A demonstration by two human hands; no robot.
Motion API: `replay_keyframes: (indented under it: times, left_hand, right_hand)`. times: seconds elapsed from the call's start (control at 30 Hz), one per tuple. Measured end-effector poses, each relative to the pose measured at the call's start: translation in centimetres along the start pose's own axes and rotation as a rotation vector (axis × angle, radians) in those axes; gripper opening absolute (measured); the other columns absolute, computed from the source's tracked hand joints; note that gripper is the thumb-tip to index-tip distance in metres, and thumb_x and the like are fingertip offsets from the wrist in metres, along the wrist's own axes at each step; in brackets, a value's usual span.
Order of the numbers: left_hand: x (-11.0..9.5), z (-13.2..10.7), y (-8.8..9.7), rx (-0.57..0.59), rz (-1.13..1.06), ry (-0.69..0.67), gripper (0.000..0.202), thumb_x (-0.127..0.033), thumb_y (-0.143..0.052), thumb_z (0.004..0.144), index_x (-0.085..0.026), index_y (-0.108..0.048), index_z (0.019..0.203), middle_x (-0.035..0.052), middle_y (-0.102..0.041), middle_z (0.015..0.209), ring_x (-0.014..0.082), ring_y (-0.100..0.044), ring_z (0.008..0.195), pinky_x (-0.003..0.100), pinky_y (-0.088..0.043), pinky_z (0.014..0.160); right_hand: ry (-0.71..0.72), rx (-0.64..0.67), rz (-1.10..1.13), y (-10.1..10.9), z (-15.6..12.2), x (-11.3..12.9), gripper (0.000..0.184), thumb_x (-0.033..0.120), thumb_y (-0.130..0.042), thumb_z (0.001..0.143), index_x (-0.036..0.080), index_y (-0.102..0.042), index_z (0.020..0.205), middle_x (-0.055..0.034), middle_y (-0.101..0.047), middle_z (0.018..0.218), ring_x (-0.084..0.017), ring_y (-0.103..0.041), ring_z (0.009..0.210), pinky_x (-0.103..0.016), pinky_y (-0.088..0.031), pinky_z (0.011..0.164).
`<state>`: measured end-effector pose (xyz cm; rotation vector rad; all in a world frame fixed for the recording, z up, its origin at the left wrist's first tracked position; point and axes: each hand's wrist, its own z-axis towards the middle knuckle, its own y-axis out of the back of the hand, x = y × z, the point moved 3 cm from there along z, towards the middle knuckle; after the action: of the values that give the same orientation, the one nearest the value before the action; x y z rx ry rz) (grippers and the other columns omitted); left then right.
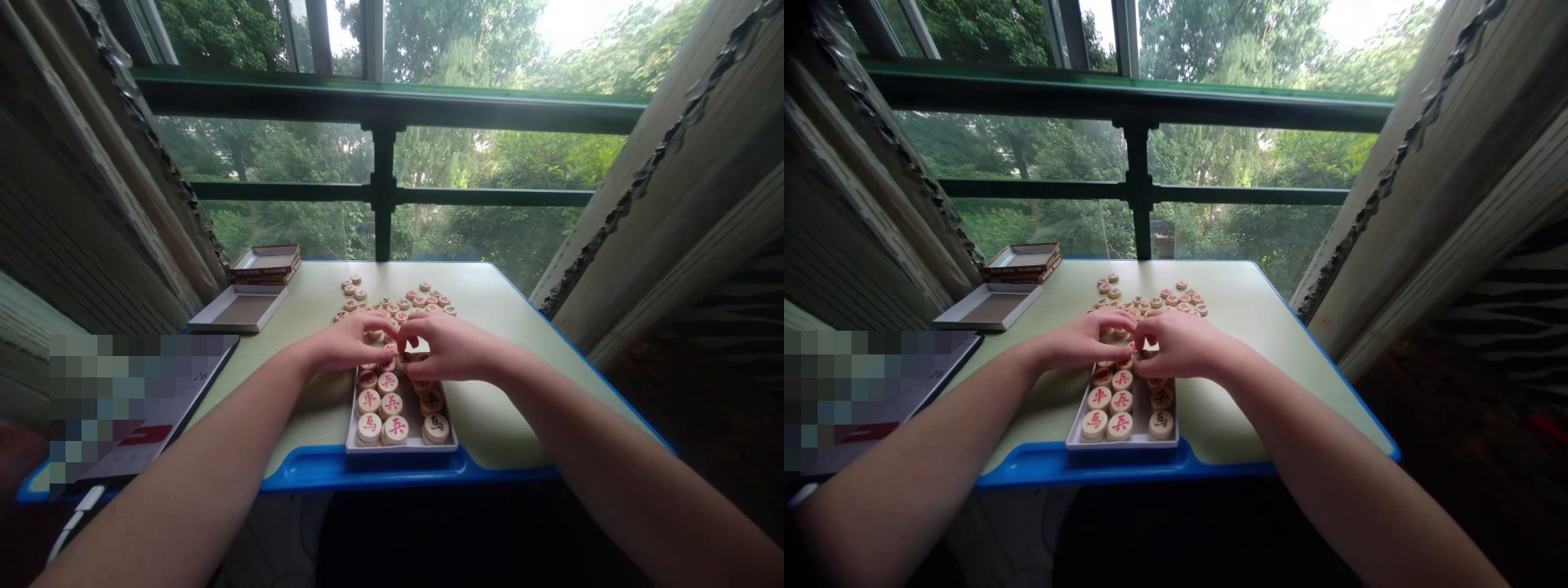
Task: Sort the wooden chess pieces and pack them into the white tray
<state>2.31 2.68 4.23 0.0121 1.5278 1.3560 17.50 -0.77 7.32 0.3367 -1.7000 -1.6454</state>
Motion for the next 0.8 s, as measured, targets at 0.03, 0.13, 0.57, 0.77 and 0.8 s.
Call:
replay_keyframes:
  times: [0.03,0.13,0.57,0.77,0.8]
  left_hand:
    - [0.02,0.02,0.01,0.015,-0.009,0.004,0.023,-0.030,-0.064,0.069,-0.020,-0.068,0.089,0.0050,-0.064,0.100,0.0218,-0.056,0.098,0.032,-0.044,0.087]
    - [0.01,0.06,0.06,0.058,-0.035,0.011,0.026,-0.032,-0.063,0.070,-0.018,-0.067,0.091,0.0053,-0.064,0.102,0.0216,-0.056,0.099,0.033,-0.043,0.089]
    - [-0.07,-0.04,0.06,0.094,-0.118,0.033,0.026,-0.028,-0.062,0.069,-0.018,-0.066,0.092,0.0039,-0.063,0.102,0.0216,-0.054,0.103,0.033,-0.039,0.094]
    - [-0.27,-0.01,0.13,0.111,-0.110,0.023,0.026,-0.027,-0.061,0.070,-0.018,-0.066,0.093,0.0035,-0.064,0.101,0.0211,-0.055,0.103,0.033,-0.039,0.094]
    - [-0.26,-0.01,0.12,0.111,-0.112,0.019,0.025,-0.026,-0.061,0.070,-0.018,-0.067,0.093,0.0034,-0.064,0.101,0.0209,-0.055,0.103,0.033,-0.039,0.094]
  right_hand:
    - [-0.005,0.009,0.004,-0.02,0.02,0.00,0.018,0.025,-0.063,0.066,0.018,-0.066,0.082,-0.0039,-0.061,0.081,-0.015,-0.052,0.072,-0.025,-0.039,0.063]
    - [-0.019,0.031,0.016,-0.11,0.09,-0.06,0.019,0.025,-0.063,0.066,0.018,-0.065,0.083,-0.0044,-0.060,0.083,-0.016,-0.053,0.073,-0.025,-0.040,0.064]
    - [-0.029,0.077,0.040,0.00,0.06,-0.03,0.019,0.026,-0.064,0.065,0.018,-0.066,0.082,-0.0036,-0.060,0.082,-0.017,-0.052,0.076,-0.026,-0.040,0.067]
    - [0.014,0.109,0.046,0.59,-0.50,0.72,0.015,0.023,-0.063,0.067,0.018,-0.069,0.079,-0.0039,-0.059,0.086,-0.015,-0.053,0.074,-0.025,-0.040,0.067]
    - [0.034,0.128,0.047,0.59,-0.57,0.89,0.014,0.022,-0.062,0.068,0.018,-0.070,0.079,-0.0042,-0.059,0.086,-0.014,-0.053,0.074,-0.025,-0.040,0.068]
